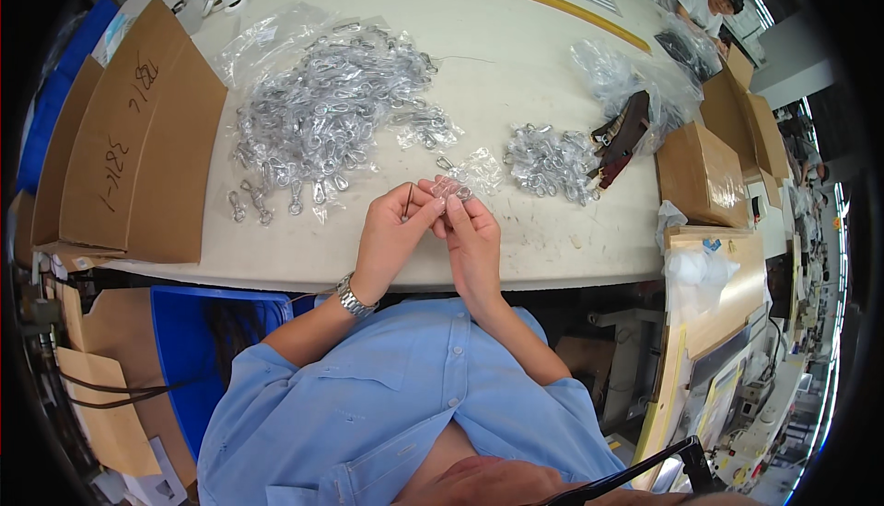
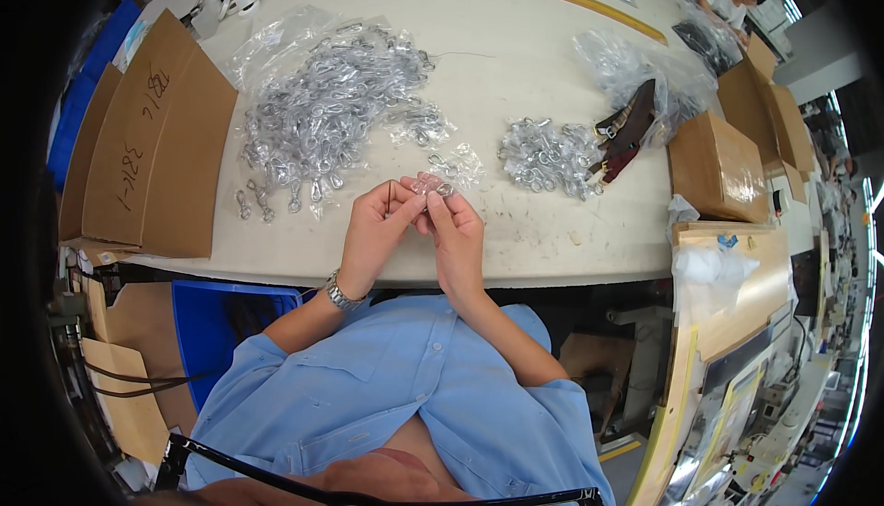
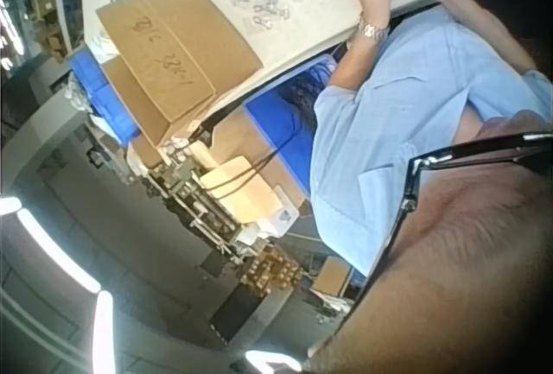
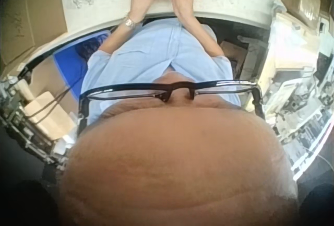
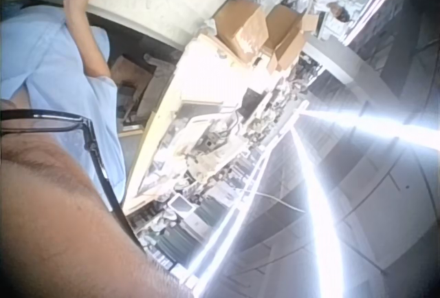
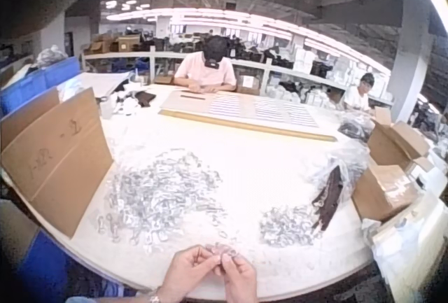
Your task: The person assembles small metal ring hardware components using a needle-like tool.
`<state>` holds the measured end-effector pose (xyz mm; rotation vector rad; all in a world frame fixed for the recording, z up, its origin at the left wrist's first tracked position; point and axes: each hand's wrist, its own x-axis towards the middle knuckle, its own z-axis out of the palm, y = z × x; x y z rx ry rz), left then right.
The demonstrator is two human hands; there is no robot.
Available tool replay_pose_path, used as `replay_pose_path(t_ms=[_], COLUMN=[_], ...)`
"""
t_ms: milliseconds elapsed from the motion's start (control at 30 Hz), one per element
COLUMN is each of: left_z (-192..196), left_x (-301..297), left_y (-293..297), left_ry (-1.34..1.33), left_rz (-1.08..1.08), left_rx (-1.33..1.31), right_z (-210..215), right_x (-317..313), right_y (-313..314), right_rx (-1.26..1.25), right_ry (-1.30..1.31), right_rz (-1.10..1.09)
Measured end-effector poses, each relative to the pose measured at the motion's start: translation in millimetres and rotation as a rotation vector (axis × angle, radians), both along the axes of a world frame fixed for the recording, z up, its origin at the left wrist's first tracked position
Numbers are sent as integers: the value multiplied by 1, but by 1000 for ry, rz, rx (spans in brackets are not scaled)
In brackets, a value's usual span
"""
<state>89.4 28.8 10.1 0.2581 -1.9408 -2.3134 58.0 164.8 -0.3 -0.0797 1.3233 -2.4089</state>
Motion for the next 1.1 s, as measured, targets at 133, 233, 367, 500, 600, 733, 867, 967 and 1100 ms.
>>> replay_pose_path(t_ms=[133, 233, 367, 500, 600, 733, 867, 967, 1100], left_z=[1, 3, 17, 11, -2, -10, -16, -11, -3], left_x=[-3, -9, -12, -12, -11, -6, 1, 6, 6], left_y=[-27, -40, -43, -43, -35, -23, -28, -33, -37], left_ry=[-115, -57, -160, -136, -110, -88, 5, -83, -64], left_rz=[-167, -168, -404, -450, -400, -251, -230, -323, -424], left_rx=[88, -14, 196, 104, 77, 15, -135, 51, 172], right_z=[-4, 6, 10, 12, 13, 20, 30, 23, 8], right_x=[-6, -9, -11, -15, -17, -13, -25, -31, -20], right_y=[8, 17, 22, 28, 34, 39, 51, 56, 53], right_rx=[4, -7, -42, 60, 246, 364, 368, 175, -97], right_ry=[47, 106, 74, 49, 162, 277, 128, -46, -214], right_rz=[-10, 70, 344, 486, 572, 555, 642, 782, 781])
